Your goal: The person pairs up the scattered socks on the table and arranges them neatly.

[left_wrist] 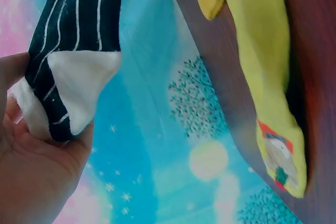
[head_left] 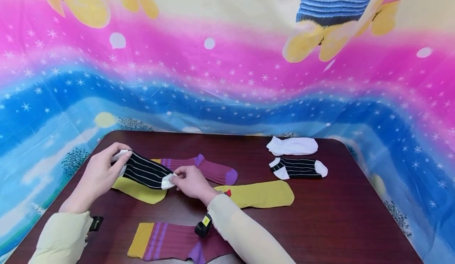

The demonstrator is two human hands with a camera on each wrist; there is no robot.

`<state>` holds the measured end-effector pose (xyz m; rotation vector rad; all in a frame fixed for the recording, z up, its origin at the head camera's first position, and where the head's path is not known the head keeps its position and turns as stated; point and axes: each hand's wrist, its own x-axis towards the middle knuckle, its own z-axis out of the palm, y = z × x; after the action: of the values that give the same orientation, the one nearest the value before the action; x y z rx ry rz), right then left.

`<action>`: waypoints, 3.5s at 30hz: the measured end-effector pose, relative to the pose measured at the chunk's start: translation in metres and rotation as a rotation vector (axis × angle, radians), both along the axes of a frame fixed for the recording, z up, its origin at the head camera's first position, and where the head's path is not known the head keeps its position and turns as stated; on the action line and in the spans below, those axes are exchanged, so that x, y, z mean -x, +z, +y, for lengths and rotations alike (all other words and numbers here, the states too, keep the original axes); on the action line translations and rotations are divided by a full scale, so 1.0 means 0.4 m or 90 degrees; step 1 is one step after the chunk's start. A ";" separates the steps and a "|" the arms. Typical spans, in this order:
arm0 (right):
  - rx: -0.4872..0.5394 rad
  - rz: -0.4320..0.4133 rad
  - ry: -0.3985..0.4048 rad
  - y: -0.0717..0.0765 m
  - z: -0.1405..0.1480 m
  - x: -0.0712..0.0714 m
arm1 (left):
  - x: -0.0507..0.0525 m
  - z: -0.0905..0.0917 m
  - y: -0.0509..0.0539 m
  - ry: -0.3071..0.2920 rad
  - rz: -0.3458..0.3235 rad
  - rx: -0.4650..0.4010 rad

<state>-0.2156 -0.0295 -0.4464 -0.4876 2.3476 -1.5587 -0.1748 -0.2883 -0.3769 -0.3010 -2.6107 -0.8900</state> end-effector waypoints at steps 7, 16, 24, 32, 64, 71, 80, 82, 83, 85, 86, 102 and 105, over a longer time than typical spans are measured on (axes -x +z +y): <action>0.020 0.014 -0.037 -0.006 0.024 0.019 | 0.008 0.040 0.014 -0.018 0.010 -0.022; 0.146 -0.049 -0.112 0.004 0.061 0.047 | 0.027 0.064 0.001 -0.038 0.026 -0.017; 0.251 -0.114 -0.178 0.015 0.090 0.065 | 0.054 0.090 -0.024 -0.031 0.002 -0.014; 0.357 -0.139 -0.193 0.024 0.129 0.076 | 0.075 0.121 -0.043 -0.030 -0.067 -0.015; 0.687 -0.324 -0.156 0.026 0.269 0.096 | 0.137 0.232 -0.115 -0.078 -0.069 -0.025; 0.458 -0.267 -0.090 0.011 0.286 0.092 | 0.139 0.255 -0.111 -0.100 -0.074 -0.043; 0.084 -0.105 -0.058 0.003 0.300 0.081 | 0.130 0.282 -0.080 -0.119 -0.050 -0.073; 0.033 -0.089 -0.050 0.009 0.308 0.082 | 0.127 0.286 -0.068 -0.125 -0.035 -0.096; 0.014 -0.084 -0.048 0.013 0.312 0.082 | 0.126 0.289 -0.061 -0.130 -0.026 -0.106; -0.013 -0.070 -0.050 0.016 0.320 0.084 | 0.125 0.295 -0.050 -0.138 -0.008 -0.121; -0.021 -0.065 -0.050 0.017 0.325 0.084 | 0.124 0.299 -0.045 -0.140 0.000 -0.125; 0.231 -0.013 -0.055 0.017 0.467 0.086 | 0.149 0.364 -0.035 -0.173 -0.041 -0.180; 0.278 -0.017 -0.101 0.020 0.481 0.087 | 0.151 0.381 -0.036 -0.173 -0.047 -0.174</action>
<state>-0.2503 0.1627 -0.4384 -0.3732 2.0647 -2.1514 -0.2353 -0.1360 -0.3914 -0.5650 -2.5087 -1.3560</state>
